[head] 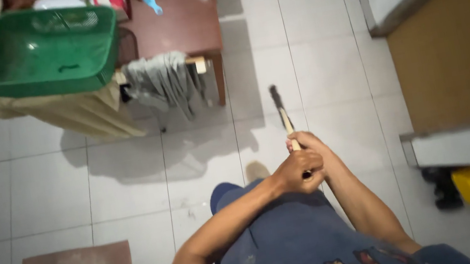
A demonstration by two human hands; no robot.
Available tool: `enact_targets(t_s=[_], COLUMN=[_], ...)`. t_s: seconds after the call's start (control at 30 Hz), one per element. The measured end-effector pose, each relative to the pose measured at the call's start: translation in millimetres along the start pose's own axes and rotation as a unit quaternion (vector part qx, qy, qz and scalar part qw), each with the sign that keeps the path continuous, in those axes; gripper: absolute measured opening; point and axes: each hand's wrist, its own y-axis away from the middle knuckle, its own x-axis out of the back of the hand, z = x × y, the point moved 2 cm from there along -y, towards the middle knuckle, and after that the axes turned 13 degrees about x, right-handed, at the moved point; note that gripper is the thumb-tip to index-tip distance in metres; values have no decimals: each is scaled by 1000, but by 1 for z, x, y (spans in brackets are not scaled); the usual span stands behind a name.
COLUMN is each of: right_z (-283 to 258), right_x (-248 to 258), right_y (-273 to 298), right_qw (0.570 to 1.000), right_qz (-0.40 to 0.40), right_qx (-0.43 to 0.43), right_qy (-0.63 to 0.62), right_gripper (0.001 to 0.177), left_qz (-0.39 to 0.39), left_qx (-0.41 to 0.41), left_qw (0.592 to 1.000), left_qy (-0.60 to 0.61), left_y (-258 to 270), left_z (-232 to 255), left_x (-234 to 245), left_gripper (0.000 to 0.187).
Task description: Sweeping the tiled floor with a broom.
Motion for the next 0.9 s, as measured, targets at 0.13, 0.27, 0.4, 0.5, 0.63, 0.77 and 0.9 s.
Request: enact_targets(t_s=[0.13, 0.27, 0.4, 0.5, 0.63, 0.77, 0.9], right_z=[-29, 19, -1, -25, 5, 25, -12], right_x=[1, 48, 4, -70, -100, -134, -205], right_y=[-17, -148, -94, -56, -95, -109, -39], right_qw=[982, 964, 940, 922, 878, 819, 895], right_qz=[117, 8, -90, -149, -220, -476, -373], right_qx=[-47, 93, 24, -16, -93, -68, -147], right_qy=[144, 251, 327, 357, 415, 314, 195], right_gripper=[33, 27, 30, 20, 19, 18, 15], left_qz=[-7, 59, 116, 159, 182, 207, 220], left_qx=[-17, 28, 82, 98, 125, 163, 201], left_qw=[1000, 998, 990, 982, 973, 963, 945], left_qy=[-4, -20, -22, -38, -60, -60, -133], left_y=[-20, -18, 3, 21, 24, 22, 28], left_z=[-59, -86, -91, -77, -46, -58, -81], left_x=[-10, -3, 10, 20, 28, 42, 64], left_gripper=[28, 29, 30, 31, 26, 22, 20])
